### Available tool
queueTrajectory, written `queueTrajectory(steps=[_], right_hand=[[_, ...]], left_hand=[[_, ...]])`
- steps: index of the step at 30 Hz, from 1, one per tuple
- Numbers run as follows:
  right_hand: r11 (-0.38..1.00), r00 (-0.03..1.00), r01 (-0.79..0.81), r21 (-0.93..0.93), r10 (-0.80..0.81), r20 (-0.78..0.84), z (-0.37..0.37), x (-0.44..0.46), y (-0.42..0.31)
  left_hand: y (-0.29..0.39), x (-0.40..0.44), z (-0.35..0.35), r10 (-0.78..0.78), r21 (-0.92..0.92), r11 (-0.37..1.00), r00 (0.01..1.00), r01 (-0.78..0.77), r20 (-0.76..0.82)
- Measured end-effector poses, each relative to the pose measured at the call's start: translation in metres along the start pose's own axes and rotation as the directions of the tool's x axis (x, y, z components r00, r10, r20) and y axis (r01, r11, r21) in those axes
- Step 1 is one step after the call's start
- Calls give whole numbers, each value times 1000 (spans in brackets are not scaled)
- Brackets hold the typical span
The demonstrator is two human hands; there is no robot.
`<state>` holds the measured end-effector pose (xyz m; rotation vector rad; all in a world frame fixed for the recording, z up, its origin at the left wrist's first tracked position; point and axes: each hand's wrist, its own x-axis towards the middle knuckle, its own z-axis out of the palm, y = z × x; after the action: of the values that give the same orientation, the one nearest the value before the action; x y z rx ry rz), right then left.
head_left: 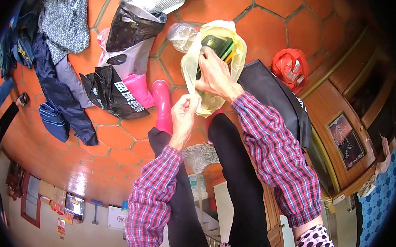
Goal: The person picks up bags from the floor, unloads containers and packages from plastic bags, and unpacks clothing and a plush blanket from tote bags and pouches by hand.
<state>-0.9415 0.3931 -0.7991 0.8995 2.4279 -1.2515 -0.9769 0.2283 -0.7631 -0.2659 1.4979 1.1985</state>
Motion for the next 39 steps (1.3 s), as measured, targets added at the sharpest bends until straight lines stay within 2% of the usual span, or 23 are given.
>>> queueTrajectory(steps=[1, 3, 5, 10, 12, 13, 15, 16, 17, 19, 20, 21, 22, 24, 27, 28, 30, 31, 33, 34, 35, 37, 39], right_hand=[[982, 972, 190, -6, -189, -142, 0, -4, 4], [989, 989, 148, 28, -148, -16, -3, -10, 13], [998, 982, -59, 23, 54, 182, -4, -13, 25], [958, 928, -232, -167, 270, 256, -3, -22, 35], [921, 916, -269, -280, 335, 221, 14, -21, 31], [957, 969, -71, -283, 133, 206, 30, -28, 49], [987, 997, -69, -148, 63, -40, 92, -34, 97], [929, 984, -40, -369, 101, 147, 52, -34, 57], [930, 985, -37, -366, 96, 146, 30, -30, 35], [912, 929, -154, -381, 264, 258, -5, -20, 5], [932, 948, -148, -332, 230, 222, -36, -11, -19], [973, 988, -156, -172, 156, -16, -41, -6, -28], [983, 954, -69, -168, 16, -298, -45, 0, -37], [985, 915, 151, 84, -107, -388, -40, 38, -36], [991, 928, 134, -16, -131, -348, 3, 73, -22], [978, 962, 43, -203, -96, -256, 20, 77, -12], [954, 999, -8, -299, -7, -50, 33, 85, 13], [954, 999, -13, -300, -2, -48, 31, 86, 24], [988, 970, 107, 109, -80, -232, 24, 81, 42], [963, 949, 152, 223, -79, -306, -1, 68, 34], [926, 958, 128, 355, -23, -285, -27, 49, 23], [745, 989, 36, 666, 70, -133, -74, 5, 10], [740, 987, -119, 662, 16, 160, -118, -36, 13]], left_hand=[[0, 0, 0, -3, -2, 1000, 1000, 3, -1], [-1, -1, 2, 6, 6, 1000, 1000, -6, 2], [-2, 0, 5, 17, -56, 998, 998, -20, -55], [-5, 1, 1, -24, -124, 992, 984, 2, -176], [-3, -9, 8, 0, -18, 1000, 1000, 0, -5], [1, -13, 13, -8, 42, 999, 997, 5, 75], [3, -16, 19, -54, 3, 999, 986, 54, 155], [3, -17, 17, -56, 10, 998, 987, 55, 150], [4, -16, 16, -65, 52, 997, 988, 58, 139], [6, -12, 15, -64, 84, 995, 990, 53, 129], [4, -13, 15, -91, 138, 988, 988, 74, 123], [2, -15, 15, -119, 192, 977, 986, 95, 116], [-4, -15, 17, -105, 207, 975, 989, 82, 102], [-4, -16, 19, -109, 248, 965, 989, 83, 96], [3, -17, 21, -119, 297, 950, 991, 94, 65], [5, -15, 21, -72, 255, 965, 997, 59, 42], [1, -11, 18, 1, 157, 988, 1000, -3, 12], [1, -8, 16, -3, 156, 988, 1000, 1, 15], [0, -4, 12, 44, 40, 998, 998, -43, -34], [1, -2, 9, 19, -18, 1000, 999, -20, -43], [5, -1, 9, 12, -87, 996, 999, -16, -49], [5, 4, 7, -5, -109, 994, 996, -4, -84], [-2, 12, -1, -69, -90, 994, 988, 57, -135]])
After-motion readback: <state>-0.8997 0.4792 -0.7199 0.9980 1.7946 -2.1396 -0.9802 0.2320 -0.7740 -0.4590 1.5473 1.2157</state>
